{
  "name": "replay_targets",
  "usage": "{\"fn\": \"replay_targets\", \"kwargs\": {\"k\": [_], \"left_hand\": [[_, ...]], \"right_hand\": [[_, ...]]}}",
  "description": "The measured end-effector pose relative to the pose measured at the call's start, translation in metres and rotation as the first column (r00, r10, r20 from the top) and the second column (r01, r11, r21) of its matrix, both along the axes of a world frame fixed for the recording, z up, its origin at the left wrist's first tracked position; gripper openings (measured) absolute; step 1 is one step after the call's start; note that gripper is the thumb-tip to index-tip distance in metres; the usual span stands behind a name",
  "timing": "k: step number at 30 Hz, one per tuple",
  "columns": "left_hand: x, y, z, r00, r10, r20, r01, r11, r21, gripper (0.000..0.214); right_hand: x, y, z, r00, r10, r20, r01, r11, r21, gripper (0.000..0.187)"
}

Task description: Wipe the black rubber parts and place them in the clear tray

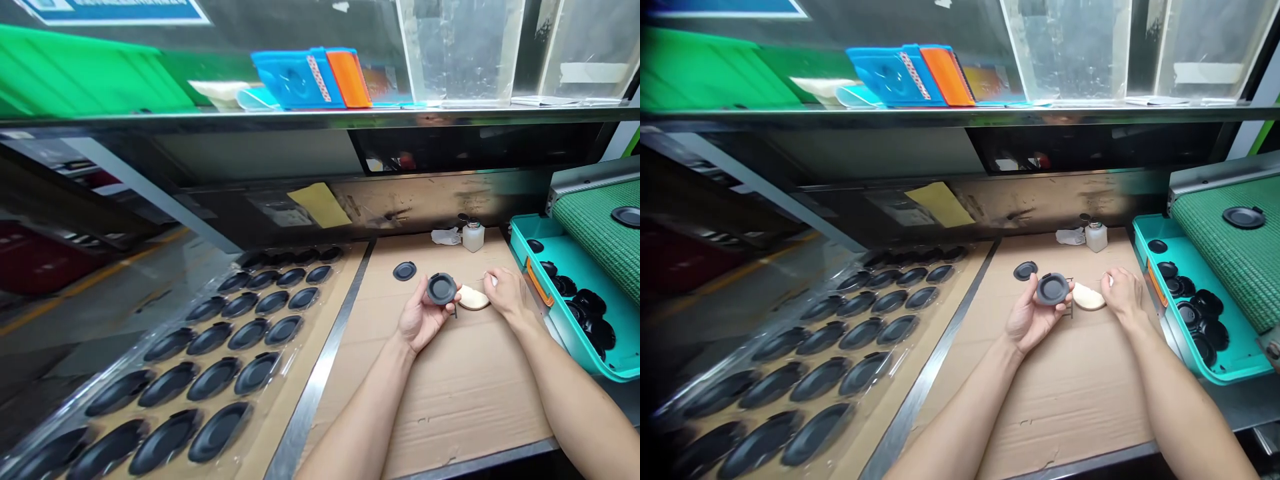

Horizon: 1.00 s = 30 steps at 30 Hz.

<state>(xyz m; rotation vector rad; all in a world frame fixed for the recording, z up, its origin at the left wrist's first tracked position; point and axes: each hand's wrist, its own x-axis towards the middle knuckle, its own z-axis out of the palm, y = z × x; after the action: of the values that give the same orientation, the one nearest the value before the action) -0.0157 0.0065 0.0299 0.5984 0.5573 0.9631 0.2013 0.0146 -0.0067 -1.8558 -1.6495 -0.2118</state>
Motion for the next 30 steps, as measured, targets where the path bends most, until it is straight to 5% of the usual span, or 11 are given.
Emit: {"fn": "replay_targets", "kwargs": {"k": [2, 4, 6, 9, 13, 16, 19, 21, 23, 26, 30], "left_hand": [[0.003, -0.003, -0.003, 0.954, 0.236, -0.184, -0.193, 0.955, 0.224, 0.054], [0.005, -0.005, -0.007, 0.782, 0.525, -0.335, -0.317, 0.798, 0.512, 0.07], [0.004, -0.006, -0.011, 0.599, 0.699, -0.391, -0.266, 0.634, 0.726, 0.079], [0.003, -0.005, -0.019, 0.461, 0.801, -0.381, -0.1, 0.473, 0.875, 0.084], [0.006, -0.004, -0.026, 0.407, 0.844, -0.348, -0.014, 0.387, 0.922, 0.086], [0.006, -0.004, -0.026, 0.399, 0.845, -0.357, -0.003, 0.39, 0.921, 0.084], [-0.005, 0.004, -0.025, 0.315, 0.838, -0.445, 0.097, 0.438, 0.894, 0.043], [-0.018, 0.014, -0.025, 0.15, 0.789, -0.596, 0.167, 0.574, 0.802, 0.025], [-0.032, 0.024, -0.027, -0.05, 0.685, -0.727, 0.182, 0.722, 0.668, 0.037], [-0.045, 0.032, -0.026, -0.24, 0.62, -0.747, 0.208, 0.784, 0.585, 0.04], [-0.047, 0.019, -0.018, -0.209, 0.58, -0.787, 0.257, 0.809, 0.529, 0.05]], "right_hand": [[0.0, 0.0, -0.001, 1.0, -0.003, -0.006, 0.003, 1.0, -0.014, 0.023], [0.0, 0.0, -0.001, 1.0, -0.006, -0.008, 0.005, 0.999, -0.04, 0.023], [-0.001, -0.001, 0.0, 1.0, -0.014, -0.005, 0.014, 0.997, -0.077, 0.024], [-0.002, -0.002, 0.002, 1.0, -0.027, -0.003, 0.027, 0.992, -0.126, 0.026], [-0.003, -0.003, 0.006, 1.0, -0.027, -0.011, 0.025, 0.987, -0.159, 0.027], [-0.003, -0.003, 0.008, 1.0, -0.029, -0.011, 0.027, 0.984, -0.175, 0.027], [-0.003, -0.003, 0.009, 0.999, -0.04, -0.004, 0.038, 0.981, -0.192, 0.027], [-0.002, -0.003, 0.009, 0.999, -0.051, 0.006, 0.051, 0.975, -0.215, 0.028], [-0.002, -0.004, 0.009, 0.998, -0.051, 0.025, 0.055, 0.969, -0.24, 0.028], [-0.002, -0.005, 0.009, 0.998, -0.022, 0.055, 0.035, 0.966, -0.256, 0.027], [-0.003, -0.005, 0.009, 0.998, 0.004, 0.064, 0.012, 0.97, -0.241, 0.026]]}}
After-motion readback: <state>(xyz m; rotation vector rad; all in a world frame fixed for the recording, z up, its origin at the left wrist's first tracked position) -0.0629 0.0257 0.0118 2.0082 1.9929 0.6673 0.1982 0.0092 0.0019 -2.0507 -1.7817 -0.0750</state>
